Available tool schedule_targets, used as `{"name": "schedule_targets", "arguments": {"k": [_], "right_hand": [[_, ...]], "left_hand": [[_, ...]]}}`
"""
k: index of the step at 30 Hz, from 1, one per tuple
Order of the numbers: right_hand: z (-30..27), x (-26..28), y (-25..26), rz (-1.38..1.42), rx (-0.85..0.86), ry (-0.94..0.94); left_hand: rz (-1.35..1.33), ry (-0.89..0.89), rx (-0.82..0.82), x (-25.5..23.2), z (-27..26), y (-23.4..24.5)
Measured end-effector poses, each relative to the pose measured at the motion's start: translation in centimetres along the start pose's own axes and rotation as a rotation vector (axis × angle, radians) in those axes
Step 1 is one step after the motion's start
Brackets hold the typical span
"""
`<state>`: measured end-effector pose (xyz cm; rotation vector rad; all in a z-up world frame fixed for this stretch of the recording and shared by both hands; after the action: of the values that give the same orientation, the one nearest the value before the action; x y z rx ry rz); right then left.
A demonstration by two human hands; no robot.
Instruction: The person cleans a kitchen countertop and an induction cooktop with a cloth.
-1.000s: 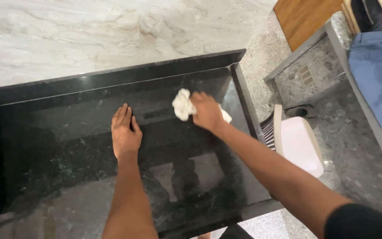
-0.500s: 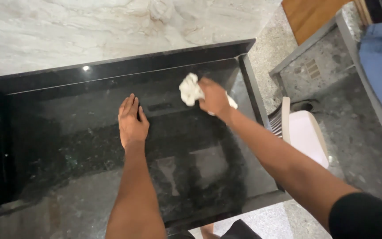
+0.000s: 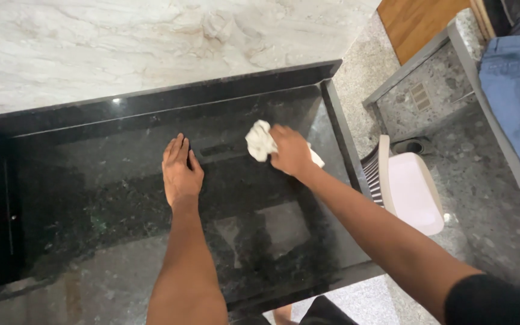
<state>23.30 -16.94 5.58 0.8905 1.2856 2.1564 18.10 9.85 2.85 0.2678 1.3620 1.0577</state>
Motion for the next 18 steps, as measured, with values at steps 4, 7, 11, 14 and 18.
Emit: {"name": "schedule_targets", "arguments": {"k": [4, 7, 11, 14, 18], "right_hand": [[4.4, -3.2, -2.4, -0.037, -0.013, 0.008], [6.9, -4.9, -3.7, -0.065, -0.019, -0.006], [7.2, -6.7, -4.7, -0.096, -0.036, -0.103], [5.7, -5.1, -3.8, -0.034, -0.058, -0.082], [0.6, 1.6, -0.8, 0.098, -0.02, -0.002]], "left_hand": [[0.028, -0.024, -0.003, -0.7, 0.0, 0.4], [0.008, -0.007, 0.005, -0.9, 0.1, 0.6], [0.012, -0.027, 0.005, -0.2, 0.1, 0.1], [0.001, -0.026, 0.002, -0.4, 0.0, 0.4], [0.026, -0.026, -0.005, 0.0, -0.1, -0.2]]}}
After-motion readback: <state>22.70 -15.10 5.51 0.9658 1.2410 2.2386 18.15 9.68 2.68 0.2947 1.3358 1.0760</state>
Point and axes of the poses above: each hand's wrist, its own z-axis towards the middle knuckle, its own y-axis out of the back of the hand, x = y × z, the point moved 8 cm from there along z, towards the middle knuckle, and after that the axes turned 10 degrees about y, right-handed, at the moved point
